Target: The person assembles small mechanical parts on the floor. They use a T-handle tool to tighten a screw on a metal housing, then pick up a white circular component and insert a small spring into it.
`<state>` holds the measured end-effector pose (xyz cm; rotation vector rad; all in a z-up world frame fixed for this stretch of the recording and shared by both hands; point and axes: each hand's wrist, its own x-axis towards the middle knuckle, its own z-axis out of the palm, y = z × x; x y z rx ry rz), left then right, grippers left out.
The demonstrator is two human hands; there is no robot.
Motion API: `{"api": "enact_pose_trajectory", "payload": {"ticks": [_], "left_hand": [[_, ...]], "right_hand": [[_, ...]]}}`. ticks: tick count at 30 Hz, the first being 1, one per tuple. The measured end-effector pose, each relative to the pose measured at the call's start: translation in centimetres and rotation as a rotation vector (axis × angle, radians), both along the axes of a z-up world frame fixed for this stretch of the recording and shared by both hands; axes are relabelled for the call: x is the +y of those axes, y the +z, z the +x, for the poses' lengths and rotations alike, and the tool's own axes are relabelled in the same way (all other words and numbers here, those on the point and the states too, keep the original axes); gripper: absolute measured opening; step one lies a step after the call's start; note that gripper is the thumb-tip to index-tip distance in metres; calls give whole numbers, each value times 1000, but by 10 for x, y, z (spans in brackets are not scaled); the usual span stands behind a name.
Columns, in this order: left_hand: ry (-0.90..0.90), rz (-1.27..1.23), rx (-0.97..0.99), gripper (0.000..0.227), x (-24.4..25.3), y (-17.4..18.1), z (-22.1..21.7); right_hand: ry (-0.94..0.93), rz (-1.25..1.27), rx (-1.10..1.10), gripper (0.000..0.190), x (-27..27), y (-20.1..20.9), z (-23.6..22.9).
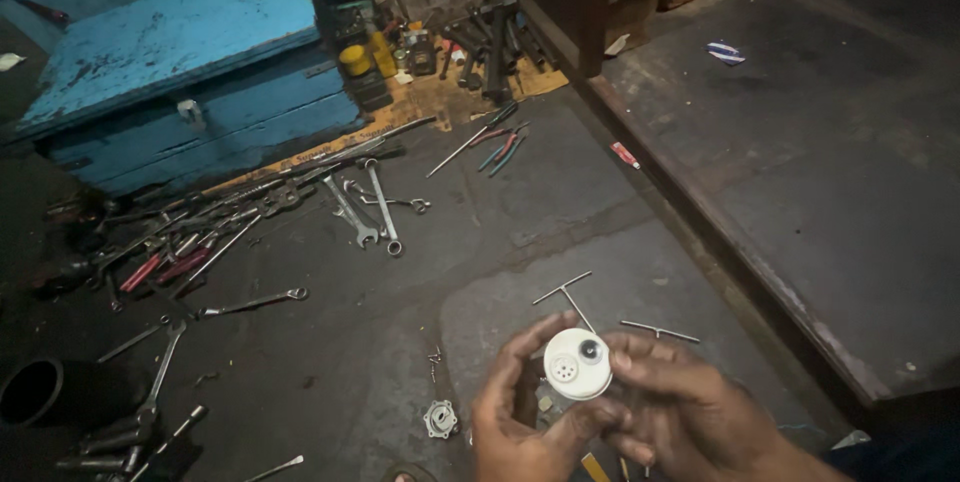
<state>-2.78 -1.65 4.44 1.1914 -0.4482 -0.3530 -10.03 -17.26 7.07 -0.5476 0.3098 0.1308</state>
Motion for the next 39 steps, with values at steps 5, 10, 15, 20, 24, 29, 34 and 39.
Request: {"api": "enact_pose_trajectory", "payload": {"ticks": [5,10,15,20,24,29,34,39], "left_hand": [[-108,-146,102,76,11,-8,8],[-151,-239,135,76,19,-6,11],[-118,-218,244,70,27,-3,17],[-134,-160,160,64,30,-2,22],[-194,-200,173,60,27,4,18],[-299,-68,-34,62,31,10,15],[-341,92,-119,53,30,11,12],[-367,118,-114,51,30,9,14]], "right_hand": [[226,57,-139,35,1,1,-4],[232,-75,39,34,10,6,-2],[285,-604,252,31,4,7,1],[-123,-934,95,27,-3,-7,-3],[-309,-1076,-217,23,-4,7,-7],[-213,-1092,-15,18,1,21,-4],[-238,-1010,68,16,0,17,-3],[-192,-1326,-447,23,-4,33,-4]]}}
